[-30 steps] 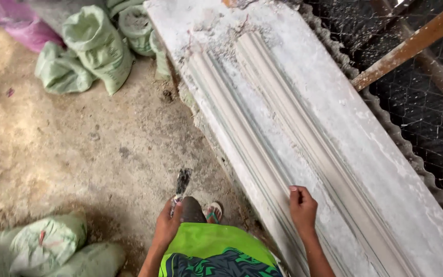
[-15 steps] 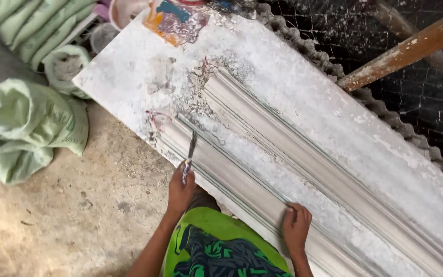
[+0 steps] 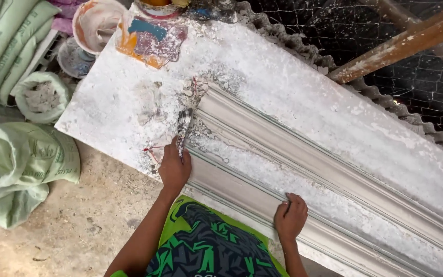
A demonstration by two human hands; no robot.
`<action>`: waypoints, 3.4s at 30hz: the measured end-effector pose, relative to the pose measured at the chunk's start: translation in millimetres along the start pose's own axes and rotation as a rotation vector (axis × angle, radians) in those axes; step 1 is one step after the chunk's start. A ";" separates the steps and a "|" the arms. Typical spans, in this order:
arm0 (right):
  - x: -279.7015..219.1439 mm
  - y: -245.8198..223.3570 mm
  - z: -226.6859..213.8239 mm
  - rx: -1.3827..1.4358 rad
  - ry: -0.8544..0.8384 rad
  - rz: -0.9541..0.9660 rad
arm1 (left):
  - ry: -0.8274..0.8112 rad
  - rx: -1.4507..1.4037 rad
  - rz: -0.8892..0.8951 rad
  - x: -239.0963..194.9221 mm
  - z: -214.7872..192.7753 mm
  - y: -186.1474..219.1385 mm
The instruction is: Cleaning and smoothing the edges of decorative plaster cornices using a small metal scraper
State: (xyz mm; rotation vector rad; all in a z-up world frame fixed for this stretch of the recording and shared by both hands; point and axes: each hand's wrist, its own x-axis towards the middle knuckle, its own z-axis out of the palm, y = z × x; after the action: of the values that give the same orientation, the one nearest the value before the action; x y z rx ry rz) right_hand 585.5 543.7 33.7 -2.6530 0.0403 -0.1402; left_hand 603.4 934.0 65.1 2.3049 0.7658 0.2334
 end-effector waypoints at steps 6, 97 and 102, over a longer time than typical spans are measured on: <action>3.7 -4.6 5.4 -0.068 0.049 0.054 | -0.145 0.022 -0.097 15.6 -21.1 13.7; 165.8 115.2 66.0 0.185 -0.243 0.561 | -0.059 0.019 0.206 192.4 35.1 60.9; 209.4 58.3 26.7 -0.173 -0.656 0.757 | 0.121 0.247 0.785 91.4 96.2 101.5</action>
State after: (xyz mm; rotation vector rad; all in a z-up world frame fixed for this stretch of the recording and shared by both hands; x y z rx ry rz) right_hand 796.3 493.4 2.3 -2.5174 0.8413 0.9977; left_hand 759.1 874.0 56.5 2.7477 -0.1084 0.6584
